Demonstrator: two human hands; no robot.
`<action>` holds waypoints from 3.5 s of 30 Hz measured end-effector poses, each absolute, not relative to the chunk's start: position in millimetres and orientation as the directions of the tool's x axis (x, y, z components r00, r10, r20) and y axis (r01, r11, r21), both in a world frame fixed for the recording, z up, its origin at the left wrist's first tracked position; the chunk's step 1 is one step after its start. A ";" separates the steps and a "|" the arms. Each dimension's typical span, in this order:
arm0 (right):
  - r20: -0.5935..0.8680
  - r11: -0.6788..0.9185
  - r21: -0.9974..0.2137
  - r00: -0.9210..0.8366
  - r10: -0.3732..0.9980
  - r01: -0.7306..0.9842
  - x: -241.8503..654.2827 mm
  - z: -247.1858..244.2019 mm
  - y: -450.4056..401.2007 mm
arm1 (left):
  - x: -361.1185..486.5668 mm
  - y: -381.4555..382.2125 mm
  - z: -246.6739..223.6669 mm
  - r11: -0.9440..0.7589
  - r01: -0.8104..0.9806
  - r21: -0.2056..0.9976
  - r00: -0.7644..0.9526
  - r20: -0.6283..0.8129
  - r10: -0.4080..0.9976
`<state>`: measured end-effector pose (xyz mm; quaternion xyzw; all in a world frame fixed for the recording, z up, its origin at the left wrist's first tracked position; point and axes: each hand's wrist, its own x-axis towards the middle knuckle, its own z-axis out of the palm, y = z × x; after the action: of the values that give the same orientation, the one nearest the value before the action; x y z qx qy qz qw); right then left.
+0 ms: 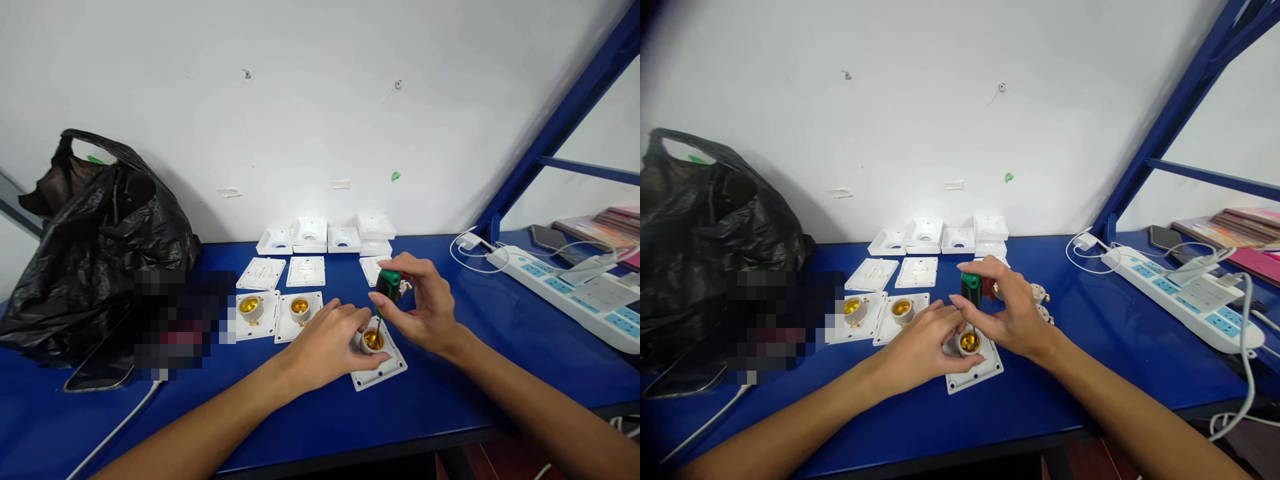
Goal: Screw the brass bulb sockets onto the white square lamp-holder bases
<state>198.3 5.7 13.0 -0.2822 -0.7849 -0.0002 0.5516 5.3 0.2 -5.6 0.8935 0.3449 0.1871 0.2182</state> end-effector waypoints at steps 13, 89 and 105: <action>0.892 0.874 -0.282 -0.228 0.391 0.396 197.4 16.7 6.5 | 5.0 0.2 -3.8 -0.676 0.538 0.503 0.700 0.181 0.691; 0.811 0.845 -0.404 -0.289 0.508 0.351 202.2 16.8 2.3 | 0.5 7.1 -10.3 -0.809 0.457 0.371 0.741 0.344 0.577; 0.758 0.829 -0.391 -0.371 0.537 0.401 204.4 24.5 3.7 | 0.6 7.8 -12.0 -0.808 0.454 0.377 0.745 0.337 0.575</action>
<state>204.4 3.7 24.5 -0.2840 -0.8250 0.0703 0.4834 0.6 7.8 -12.0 0.9241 0.2784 0.2233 0.1364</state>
